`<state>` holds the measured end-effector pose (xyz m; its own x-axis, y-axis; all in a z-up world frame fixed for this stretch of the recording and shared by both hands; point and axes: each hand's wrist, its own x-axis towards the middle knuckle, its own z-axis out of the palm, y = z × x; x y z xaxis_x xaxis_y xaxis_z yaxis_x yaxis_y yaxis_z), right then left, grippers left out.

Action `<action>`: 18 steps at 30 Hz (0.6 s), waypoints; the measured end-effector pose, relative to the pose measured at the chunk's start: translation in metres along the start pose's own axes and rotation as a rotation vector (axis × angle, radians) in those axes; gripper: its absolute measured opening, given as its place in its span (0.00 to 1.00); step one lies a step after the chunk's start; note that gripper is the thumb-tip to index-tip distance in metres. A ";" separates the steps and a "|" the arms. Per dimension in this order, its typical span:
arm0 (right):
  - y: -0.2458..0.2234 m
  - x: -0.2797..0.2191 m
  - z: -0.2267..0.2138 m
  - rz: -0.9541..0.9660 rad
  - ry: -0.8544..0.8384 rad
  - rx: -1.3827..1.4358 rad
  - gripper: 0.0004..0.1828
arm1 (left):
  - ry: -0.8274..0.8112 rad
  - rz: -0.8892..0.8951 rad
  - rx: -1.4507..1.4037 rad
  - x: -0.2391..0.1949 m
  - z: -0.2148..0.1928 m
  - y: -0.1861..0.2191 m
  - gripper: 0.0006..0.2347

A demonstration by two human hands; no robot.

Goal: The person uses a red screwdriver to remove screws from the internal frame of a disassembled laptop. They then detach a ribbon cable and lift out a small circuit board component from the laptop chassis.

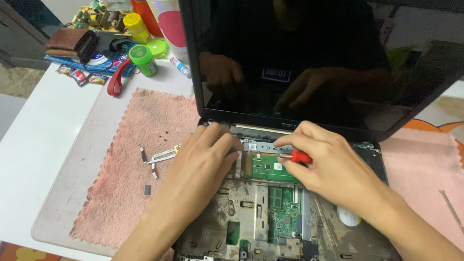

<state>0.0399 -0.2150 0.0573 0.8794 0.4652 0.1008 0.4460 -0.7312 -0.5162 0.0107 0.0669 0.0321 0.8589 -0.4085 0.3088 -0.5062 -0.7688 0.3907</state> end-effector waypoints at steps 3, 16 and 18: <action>-0.016 0.022 -0.009 0.257 -0.278 -0.146 0.22 | 0.002 -0.057 0.006 -0.012 -0.010 0.000 0.03; -0.036 0.057 -0.018 0.442 -0.568 -0.446 0.17 | 0.152 -0.035 -0.098 -0.035 -0.009 -0.010 0.02; -0.033 0.055 -0.015 0.379 -0.567 -0.488 0.16 | 0.139 -0.042 -0.112 -0.037 -0.009 -0.010 0.02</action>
<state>0.0758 -0.1728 0.0932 0.8254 0.2295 -0.5158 0.2736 -0.9618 0.0098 -0.0164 0.0943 0.0244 0.8644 -0.2991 0.4042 -0.4821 -0.7213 0.4973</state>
